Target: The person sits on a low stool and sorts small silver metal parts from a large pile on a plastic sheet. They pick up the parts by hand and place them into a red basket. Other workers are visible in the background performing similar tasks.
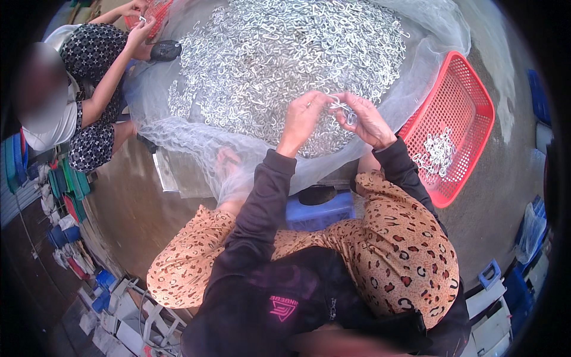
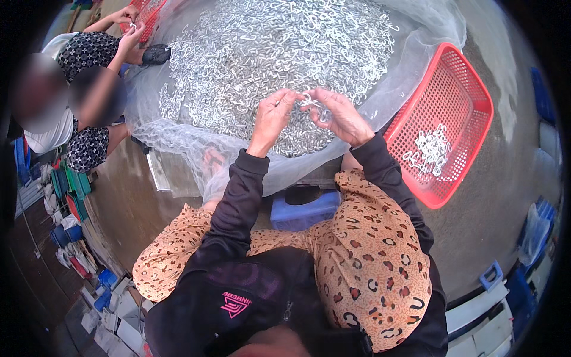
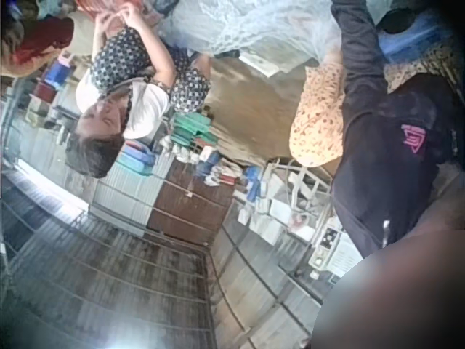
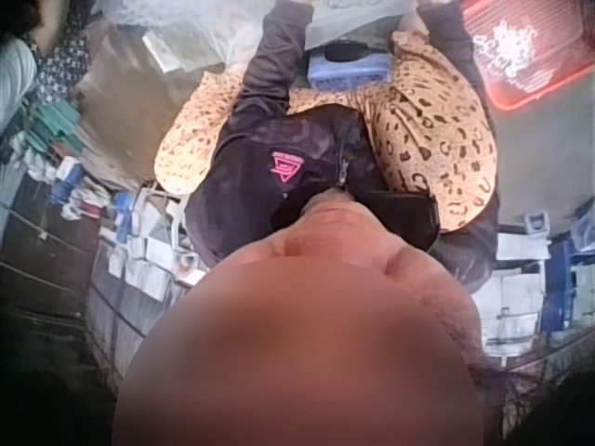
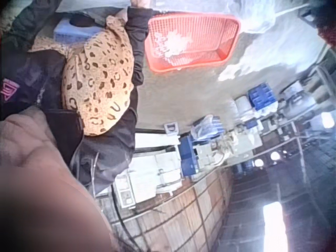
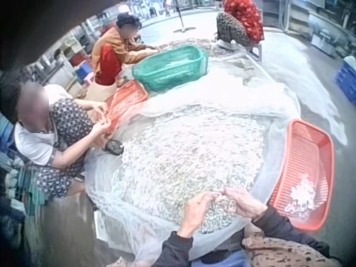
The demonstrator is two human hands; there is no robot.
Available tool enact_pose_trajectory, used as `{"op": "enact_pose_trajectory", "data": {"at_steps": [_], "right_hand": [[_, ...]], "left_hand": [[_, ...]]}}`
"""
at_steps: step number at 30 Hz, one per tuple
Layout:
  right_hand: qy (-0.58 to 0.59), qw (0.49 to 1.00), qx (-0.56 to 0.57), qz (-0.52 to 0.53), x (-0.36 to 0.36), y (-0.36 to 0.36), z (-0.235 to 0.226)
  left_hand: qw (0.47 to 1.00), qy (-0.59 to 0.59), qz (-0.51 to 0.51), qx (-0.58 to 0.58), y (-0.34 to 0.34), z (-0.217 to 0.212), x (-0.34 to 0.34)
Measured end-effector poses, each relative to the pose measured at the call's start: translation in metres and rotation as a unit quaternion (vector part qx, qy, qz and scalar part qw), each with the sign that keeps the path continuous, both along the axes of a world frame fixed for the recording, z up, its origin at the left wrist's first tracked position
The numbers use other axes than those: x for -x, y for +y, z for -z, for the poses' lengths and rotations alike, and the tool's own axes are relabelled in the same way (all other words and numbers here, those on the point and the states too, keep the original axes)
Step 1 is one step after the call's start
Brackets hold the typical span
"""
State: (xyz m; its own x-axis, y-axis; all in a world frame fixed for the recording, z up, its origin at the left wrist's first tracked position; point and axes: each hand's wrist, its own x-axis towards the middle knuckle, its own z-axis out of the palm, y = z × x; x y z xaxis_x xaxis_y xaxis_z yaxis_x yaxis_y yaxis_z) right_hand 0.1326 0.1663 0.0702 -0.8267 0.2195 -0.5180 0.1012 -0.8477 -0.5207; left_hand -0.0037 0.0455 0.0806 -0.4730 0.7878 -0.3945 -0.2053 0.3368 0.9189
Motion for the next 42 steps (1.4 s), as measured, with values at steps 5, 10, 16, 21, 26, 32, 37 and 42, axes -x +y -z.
{"op": "enact_pose_trajectory", "data": {"at_steps": [5, 10, 16, 21, 26, 32, 37, 42], "right_hand": [[-0.02, 0.999, -0.049, -0.008, 0.0, 0.0, 0.007], [-0.016, 1.0, -0.02, 0.001, -0.002, -0.002, 0.011], [-0.017, 1.0, -0.012, 0.002, -0.006, -0.003, 0.016], [-0.05, 0.998, 0.027, 0.021, -0.009, 0.002, 0.019], [-0.037, 0.998, 0.051, 0.006, -0.009, 0.003, 0.012], [-0.106, 0.993, -0.05, -0.01, -0.011, 0.001, 0.006], [-0.127, 0.977, -0.167, -0.029, -0.015, -0.002, 0.007], [-0.168, 0.944, -0.282, 0.033, -0.004, -0.008, 0.013]], "left_hand": [[0.996, 0.053, -0.056, -0.047, -0.003, 0.007, -0.001], [0.974, -0.146, -0.14, -0.098, -0.012, 0.021, -0.011], [0.978, -0.062, -0.179, -0.084, -0.009, 0.033, -0.033], [0.97, 0.187, -0.124, -0.095, -0.01, 0.029, -0.026], [0.966, 0.226, -0.063, -0.109, -0.012, 0.018, -0.006], [0.94, 0.314, 0.019, -0.132, -0.015, 0.014, 0.005], [0.896, 0.41, 0.119, -0.124, -0.02, 0.019, 0.0], [0.866, 0.462, 0.168, -0.09, -0.023, 0.024, -0.005]]}}
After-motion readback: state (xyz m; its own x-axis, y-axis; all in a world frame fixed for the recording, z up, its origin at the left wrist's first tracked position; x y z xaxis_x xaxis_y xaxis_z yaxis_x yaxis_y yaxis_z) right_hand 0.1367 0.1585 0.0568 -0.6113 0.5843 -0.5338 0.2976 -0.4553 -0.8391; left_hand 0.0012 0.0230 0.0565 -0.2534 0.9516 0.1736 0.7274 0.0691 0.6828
